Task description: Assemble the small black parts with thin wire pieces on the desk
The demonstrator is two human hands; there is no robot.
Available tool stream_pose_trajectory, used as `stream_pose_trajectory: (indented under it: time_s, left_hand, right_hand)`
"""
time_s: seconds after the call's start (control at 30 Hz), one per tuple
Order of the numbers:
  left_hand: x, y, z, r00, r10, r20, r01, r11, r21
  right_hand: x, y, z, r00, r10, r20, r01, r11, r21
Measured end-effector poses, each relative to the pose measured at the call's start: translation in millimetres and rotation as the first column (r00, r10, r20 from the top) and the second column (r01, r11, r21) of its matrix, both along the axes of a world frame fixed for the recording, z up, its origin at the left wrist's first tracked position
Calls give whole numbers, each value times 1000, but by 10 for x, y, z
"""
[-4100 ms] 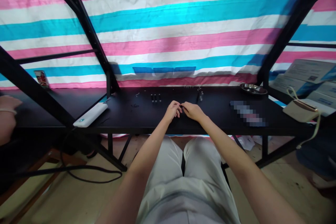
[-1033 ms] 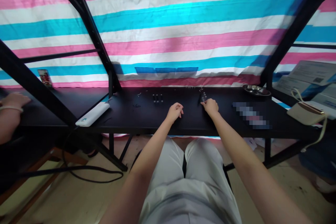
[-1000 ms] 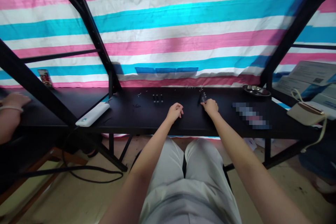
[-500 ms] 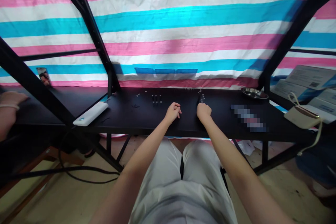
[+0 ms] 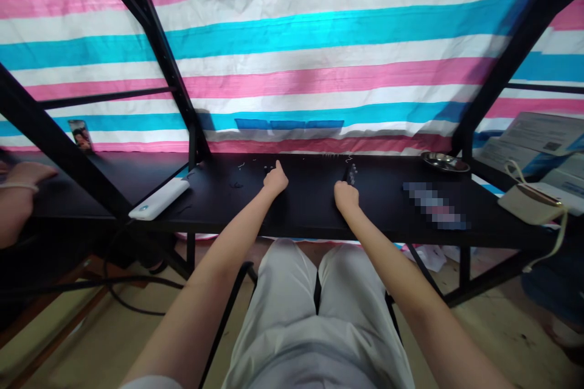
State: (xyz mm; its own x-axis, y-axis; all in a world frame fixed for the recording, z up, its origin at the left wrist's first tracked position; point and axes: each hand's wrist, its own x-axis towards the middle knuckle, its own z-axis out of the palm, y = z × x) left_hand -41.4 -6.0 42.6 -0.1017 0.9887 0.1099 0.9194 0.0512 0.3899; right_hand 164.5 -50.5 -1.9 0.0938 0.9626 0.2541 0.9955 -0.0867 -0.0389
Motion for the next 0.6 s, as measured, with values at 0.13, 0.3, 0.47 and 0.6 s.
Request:
stream_pose_trajectory:
  time_s: [0.13, 0.3, 0.47, 0.6]
  left_hand:
    - [-27, 70, -53, 999, 14, -46, -14, 1000, 0]
    - [-1, 114, -189, 988, -26, 155, 4, 990, 141]
    - [248, 26, -365, 616, -86, 783, 92, 995, 36]
    - [419, -168, -451, 330, -184, 926, 207, 971, 119]
  right_hand:
    - [46, 3, -13, 999, 24, -36, -25, 999, -21]
    - [62, 41, -78, 997, 15, -71, -15, 1000, 3]
    - [23, 38, -122, 952, 256, -165, -213, 947, 241]
    - [-10, 2, -93, 848, 497, -184, -385, 816, 432]
